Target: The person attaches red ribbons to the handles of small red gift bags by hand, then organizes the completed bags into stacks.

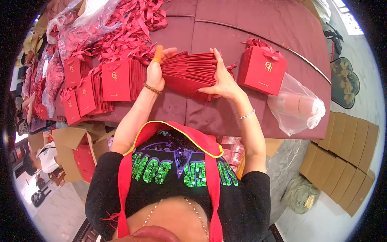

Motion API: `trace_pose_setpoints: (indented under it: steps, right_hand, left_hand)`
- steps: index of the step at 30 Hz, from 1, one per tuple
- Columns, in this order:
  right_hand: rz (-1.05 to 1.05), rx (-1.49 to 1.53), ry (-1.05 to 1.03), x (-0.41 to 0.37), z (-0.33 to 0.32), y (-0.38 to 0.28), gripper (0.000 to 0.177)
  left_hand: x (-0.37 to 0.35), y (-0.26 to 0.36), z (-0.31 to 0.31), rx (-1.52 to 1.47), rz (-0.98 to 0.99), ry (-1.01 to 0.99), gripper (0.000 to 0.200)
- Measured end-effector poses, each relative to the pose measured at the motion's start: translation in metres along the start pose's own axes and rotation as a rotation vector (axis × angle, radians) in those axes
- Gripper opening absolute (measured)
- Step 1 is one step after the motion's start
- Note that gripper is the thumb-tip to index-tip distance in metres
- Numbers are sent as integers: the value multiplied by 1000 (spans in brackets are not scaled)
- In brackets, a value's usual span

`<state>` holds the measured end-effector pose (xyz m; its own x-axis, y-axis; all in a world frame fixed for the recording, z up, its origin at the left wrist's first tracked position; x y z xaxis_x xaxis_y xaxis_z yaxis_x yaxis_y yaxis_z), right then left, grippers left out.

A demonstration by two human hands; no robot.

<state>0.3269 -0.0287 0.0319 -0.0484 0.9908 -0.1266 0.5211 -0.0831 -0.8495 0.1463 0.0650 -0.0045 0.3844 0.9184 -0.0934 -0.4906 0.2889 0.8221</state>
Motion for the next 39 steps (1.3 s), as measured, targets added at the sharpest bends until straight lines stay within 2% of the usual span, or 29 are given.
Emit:
trace_pose_setpoints:
  steps: [2, 3, 5, 7, 9, 12, 15, 17, 18, 22, 25, 29, 32, 36, 39]
  right_hand:
    - [3, -16, -12, 1, 0, -2, 131]
    - [1, 31, -7, 0, 1, -3, 131]
    - [-1, 79, -3, -3, 3, -7, 130]
    - [54, 275, -65, -6, 9, -8, 133]
    - [33, 261, -28, -6, 7, -3, 134]
    - [4, 248, -15, -5, 8, 7, 137]
    - [5, 172, 49, -9, 9, 4, 135]
    - [-138, -109, 266, -14, 5, -1, 121]
    - [-236, -290, 301, -17, 3, -10, 110]
    - [-124, -415, 157, -16, -1, -16, 106]
    - [-79, -273, 199, -19, -2, -15, 107]
    - [58, -366, 100, -19, -7, -26, 110]
    - [51, -378, 99, -20, -8, -27, 105]
    - [18, -379, 117, -25, -7, -25, 100]
    - [24, -334, 110, -24, -6, -24, 99]
  left_hand:
    - [0, 0, 1, -22, 62, 70, 57]
    - [-1, -2, 1, -24, 61, 72, 57]
    - [-3, 0, 3, -95, 126, 46, 53]
    - [-1, -1, 7, -86, 87, 43, 49]
    - [-1, 2, 13, 6, 66, -9, 35]
    - [-6, 9, 20, 87, -23, -107, 28]
    - [-1, 6, 10, 67, -40, -94, 23]
    - [0, 4, 6, 13, -54, -83, 22]
    - [-2, 5, 7, -42, -73, -75, 22]
    - [-6, 12, 9, -56, -111, -139, 21]
    - [-3, 16, 2, -37, -227, -214, 21]
    - [-1, 12, -3, -25, -289, -291, 23]
    - [1, 13, -4, -51, -280, -318, 23]
    - [6, 23, -16, 72, -231, -275, 22]
    - [6, 32, -16, 209, -117, -342, 22]
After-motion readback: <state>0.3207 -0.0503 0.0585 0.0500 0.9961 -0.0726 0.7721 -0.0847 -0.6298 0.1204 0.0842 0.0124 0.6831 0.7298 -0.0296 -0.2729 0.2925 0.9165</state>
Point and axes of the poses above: each hand's wrist, its own x-axis towards the middle knuckle, its own z-axis out of the palm, y = z × x, the point moved 5 cm from there along x, towards the middle knuckle, and after that the axes turned 9 degrees about z, right-handed, at the moved point
